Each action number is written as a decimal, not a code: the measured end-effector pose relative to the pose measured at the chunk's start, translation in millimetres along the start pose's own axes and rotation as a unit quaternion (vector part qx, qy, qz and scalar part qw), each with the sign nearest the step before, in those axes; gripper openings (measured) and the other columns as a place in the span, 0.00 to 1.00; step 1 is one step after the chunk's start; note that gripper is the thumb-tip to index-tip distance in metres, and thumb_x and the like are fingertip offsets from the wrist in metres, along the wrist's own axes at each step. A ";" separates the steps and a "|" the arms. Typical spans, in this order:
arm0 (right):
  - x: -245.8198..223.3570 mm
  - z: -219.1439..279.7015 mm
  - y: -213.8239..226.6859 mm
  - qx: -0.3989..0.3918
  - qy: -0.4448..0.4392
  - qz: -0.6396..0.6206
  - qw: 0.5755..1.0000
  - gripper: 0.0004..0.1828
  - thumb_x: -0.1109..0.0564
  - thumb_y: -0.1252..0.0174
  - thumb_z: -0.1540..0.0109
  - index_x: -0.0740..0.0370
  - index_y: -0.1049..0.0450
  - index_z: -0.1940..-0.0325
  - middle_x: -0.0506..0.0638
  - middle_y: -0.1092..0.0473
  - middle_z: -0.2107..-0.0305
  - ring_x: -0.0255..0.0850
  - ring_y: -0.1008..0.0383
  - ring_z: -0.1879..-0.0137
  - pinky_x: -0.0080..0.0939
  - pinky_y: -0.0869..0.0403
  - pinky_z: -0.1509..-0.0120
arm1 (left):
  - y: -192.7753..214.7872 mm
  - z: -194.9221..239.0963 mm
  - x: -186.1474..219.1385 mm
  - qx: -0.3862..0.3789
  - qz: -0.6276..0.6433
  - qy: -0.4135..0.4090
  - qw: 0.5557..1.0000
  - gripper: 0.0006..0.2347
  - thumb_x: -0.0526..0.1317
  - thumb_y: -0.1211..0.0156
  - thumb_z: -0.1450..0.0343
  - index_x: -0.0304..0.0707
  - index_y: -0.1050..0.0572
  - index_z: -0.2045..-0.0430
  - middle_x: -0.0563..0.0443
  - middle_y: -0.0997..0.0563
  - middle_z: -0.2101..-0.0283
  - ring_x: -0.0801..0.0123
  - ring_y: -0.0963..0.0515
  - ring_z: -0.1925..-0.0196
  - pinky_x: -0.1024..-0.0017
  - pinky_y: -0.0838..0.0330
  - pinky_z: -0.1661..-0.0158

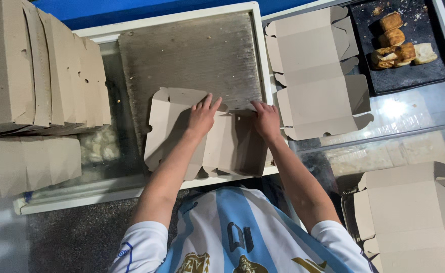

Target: The person assembles flat cardboard boxes by folding the sides and tucking the tabs into slots to form a three-dimensional container. The person repeats this process for several boxes, stacking the finished ones on a nearby surface.

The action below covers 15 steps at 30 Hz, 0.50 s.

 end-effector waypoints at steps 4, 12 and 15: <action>2.8 5.7 18.1 -0.027 -0.042 -0.064 0.997 0.32 0.55 0.34 0.40 0.49 0.31 0.31 0.58 0.26 0.48 0.59 0.23 0.43 0.59 0.30 0.33 | -0.1 17.6 -4.1 0.005 -0.006 0.020 1.000 0.30 0.32 0.45 0.25 0.51 0.43 0.25 0.32 0.41 0.25 0.42 0.24 0.36 0.43 0.35 0.36; 37.0 54.5 0.8 -0.081 -0.192 -0.258 0.944 0.24 0.50 0.37 0.37 0.44 0.28 0.35 0.55 0.24 0.48 0.55 0.19 0.52 0.56 0.22 0.45 | 5.0 30.9 -21.0 0.005 -0.038 0.101 0.994 0.38 0.27 0.38 0.29 0.51 0.49 0.23 0.33 0.46 0.23 0.41 0.38 0.24 0.34 0.47 0.31; 11.4 56.3 15.3 -0.075 -0.172 -0.255 0.949 0.31 0.59 0.42 0.39 0.50 0.34 0.30 0.61 0.23 0.51 0.62 0.20 0.50 0.64 0.24 0.41 | 19.3 35.8 3.5 0.082 -0.005 0.039 0.996 0.36 0.26 0.37 0.31 0.47 0.43 0.25 0.30 0.45 0.25 0.37 0.44 0.23 0.30 0.52 0.31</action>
Point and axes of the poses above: each hand's wrist, its own z-axis away from the middle knuckle, its own y-axis out of the back of the hand, x = y × z, the point moved 3 cm from there along -z, towards the middle knuckle
